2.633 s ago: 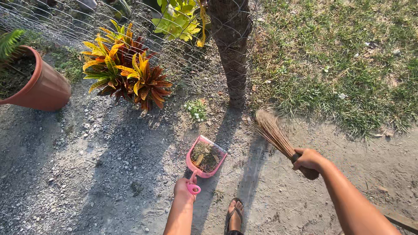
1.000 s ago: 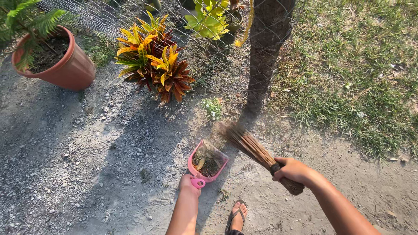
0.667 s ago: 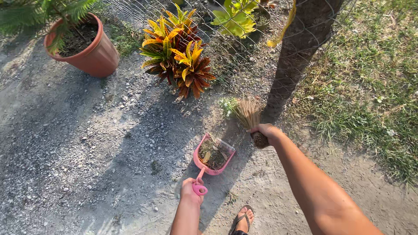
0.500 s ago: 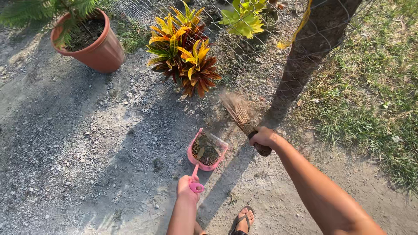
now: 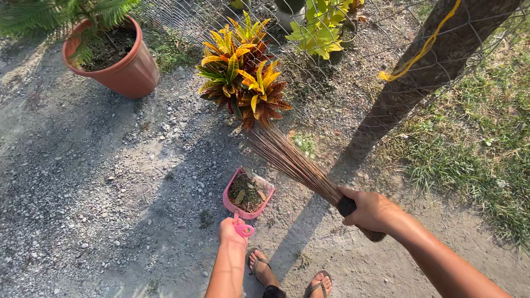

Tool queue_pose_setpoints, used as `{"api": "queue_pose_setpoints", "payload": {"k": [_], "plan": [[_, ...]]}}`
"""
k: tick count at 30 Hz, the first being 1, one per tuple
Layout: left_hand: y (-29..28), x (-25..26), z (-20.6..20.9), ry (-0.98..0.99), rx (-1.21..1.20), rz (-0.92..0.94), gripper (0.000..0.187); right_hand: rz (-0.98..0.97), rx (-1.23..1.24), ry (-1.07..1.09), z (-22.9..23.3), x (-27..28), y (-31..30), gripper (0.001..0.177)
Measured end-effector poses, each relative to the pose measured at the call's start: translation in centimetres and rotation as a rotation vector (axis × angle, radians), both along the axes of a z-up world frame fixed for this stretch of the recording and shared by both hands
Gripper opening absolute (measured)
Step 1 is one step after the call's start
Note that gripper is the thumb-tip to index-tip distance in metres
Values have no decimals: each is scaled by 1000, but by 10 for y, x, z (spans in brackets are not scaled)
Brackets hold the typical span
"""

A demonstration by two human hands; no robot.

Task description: The person sweeps debris from a gravel path into a dustpan and then pulls weeds from the ground by hand.

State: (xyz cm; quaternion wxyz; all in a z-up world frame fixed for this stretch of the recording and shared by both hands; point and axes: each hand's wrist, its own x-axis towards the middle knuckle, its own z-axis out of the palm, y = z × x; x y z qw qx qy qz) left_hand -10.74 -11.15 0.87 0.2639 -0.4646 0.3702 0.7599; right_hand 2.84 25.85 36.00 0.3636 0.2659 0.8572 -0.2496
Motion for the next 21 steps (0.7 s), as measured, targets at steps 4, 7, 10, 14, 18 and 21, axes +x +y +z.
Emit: {"api": "queue_pose_setpoints", "payload": {"k": [4, 7, 10, 14, 18, 21], "plan": [[-4, -26, -1, -60, 5, -10, 43, -208, -61, 115, -115, -50, 8, 97], [-9, -43, -4, -96, 11, -21, 46, -581, -236, 225, -196, -89, 16, 70], [-21, -53, -3, -105, 63, -48, 45, -1048, -504, 94, -234, -124, 23, 50], [-28, -68, -6, -115, 3, -6, 22, -817, -487, 103, -228, -116, 37, 47], [-28, -82, -11, -147, -15, 8, 8, -674, -523, -42, -144, -83, 62, 69], [-32, -95, -8, -242, 18, -19, 13, -646, -445, -37, -94, -66, 59, 78]]}}
